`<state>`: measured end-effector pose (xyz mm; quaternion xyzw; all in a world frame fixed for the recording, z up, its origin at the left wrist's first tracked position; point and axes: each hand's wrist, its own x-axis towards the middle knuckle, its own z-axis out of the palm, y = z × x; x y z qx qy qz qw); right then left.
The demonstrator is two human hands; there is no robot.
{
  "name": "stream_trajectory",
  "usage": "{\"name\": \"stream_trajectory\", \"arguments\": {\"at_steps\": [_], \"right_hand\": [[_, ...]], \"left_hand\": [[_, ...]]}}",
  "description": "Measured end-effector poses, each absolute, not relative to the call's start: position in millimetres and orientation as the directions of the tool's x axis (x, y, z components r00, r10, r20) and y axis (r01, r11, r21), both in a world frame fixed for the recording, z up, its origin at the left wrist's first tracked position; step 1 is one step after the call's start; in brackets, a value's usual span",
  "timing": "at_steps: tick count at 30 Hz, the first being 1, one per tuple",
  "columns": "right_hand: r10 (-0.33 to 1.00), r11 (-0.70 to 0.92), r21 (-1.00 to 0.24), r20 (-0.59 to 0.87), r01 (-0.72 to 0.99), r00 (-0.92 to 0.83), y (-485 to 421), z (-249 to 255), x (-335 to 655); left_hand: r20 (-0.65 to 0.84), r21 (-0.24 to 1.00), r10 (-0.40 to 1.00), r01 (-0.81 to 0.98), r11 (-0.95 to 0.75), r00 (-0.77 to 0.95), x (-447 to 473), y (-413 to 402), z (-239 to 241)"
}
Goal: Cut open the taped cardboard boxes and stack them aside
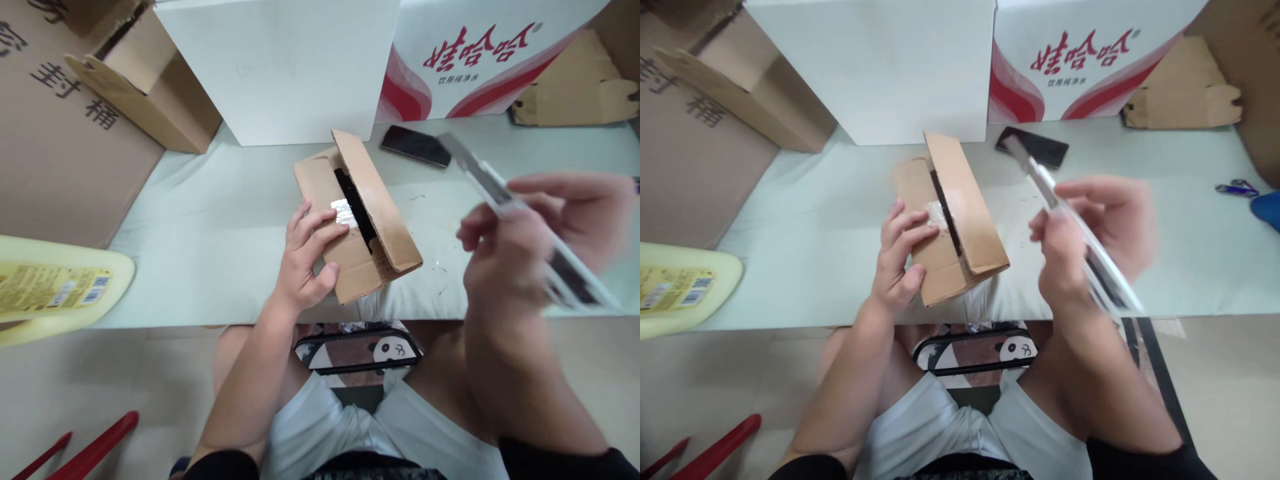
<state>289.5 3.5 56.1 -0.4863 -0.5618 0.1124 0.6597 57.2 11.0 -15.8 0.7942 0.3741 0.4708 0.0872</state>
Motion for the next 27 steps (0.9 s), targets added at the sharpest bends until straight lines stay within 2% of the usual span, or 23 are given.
{"name": "stream_trajectory", "arguments": {"at_steps": [1, 3, 5, 8, 11, 14, 17, 19, 22, 24, 27], "right_hand": [[0.692, 0.498, -0.750, 0.646, 0.435, 0.323, 15.6, 44.3, 290.8], [0.784, 0.385, -0.683, 0.597, 0.621, 0.170, 37.7, 18.0, 297.0], [0.882, 0.295, -0.597, 0.471, 0.747, 0.028, 53.2, -6.6, 305.5], [0.963, 0.210, -0.534, 0.255, 0.819, -0.081, 62.9, -29.0, 314.0], [0.986, 0.158, -0.519, 0.124, 0.840, -0.110, 63.7, -29.7, 313.3], [0.990, 0.082, -0.563, 0.142, 0.822, -0.001, 60.0, -14.9, 308.8], [0.953, 0.180, -0.687, 0.299, 0.704, 0.049, 48.9, 8.2, 304.7], [0.924, 0.332, -0.742, 0.380, 0.583, -0.043, 37.7, 24.9, 302.0], [0.847, 0.531, -0.728, 0.437, 0.434, -0.304, 22.1, 43.7, 297.2], [0.790, 0.598, -0.690, 0.422, 0.407, -0.445, 16.6, 48.3, 294.2], [0.787, 0.600, -0.666, 0.394, 0.443, -0.475, 16.8, 45.1, 291.9]], "left_hand": [[0.690, 0.487, 0.670, 0.508, -0.710, 0.274, 57.7, 11.4, -15.6], [0.700, 0.476, 0.658, 0.506, -0.719, 0.277, 58.0, 12.2, -15.4], [0.700, 0.470, 0.656, 0.510, -0.721, 0.282, 57.7, 12.8, -15.4], [0.694, 0.473, 0.660, 0.508, -0.720, 0.288, 56.6, 12.8, -15.5], [0.685, 0.475, 0.668, 0.517, -0.712, 0.292, 55.1, 11.7, -15.4], [0.663, 0.468, 0.684, 0.544, -0.696, 0.304, 53.4, 10.7, -15.2], [0.661, 0.461, 0.682, 0.548, -0.698, 0.312, 52.6, 10.4, -15.0], [0.658, 0.462, 0.685, 0.551, -0.695, 0.312, 52.8, 10.3, -14.7], [0.638, 0.467, 0.701, 0.564, -0.681, 0.318, 53.3, 9.7, -13.8], [0.629, 0.477, 0.710, 0.565, -0.673, 0.315, 52.9, 9.3, -13.0], [0.614, 0.488, 0.728, 0.578, -0.654, 0.306, 50.7, 9.7, -11.7]]}}
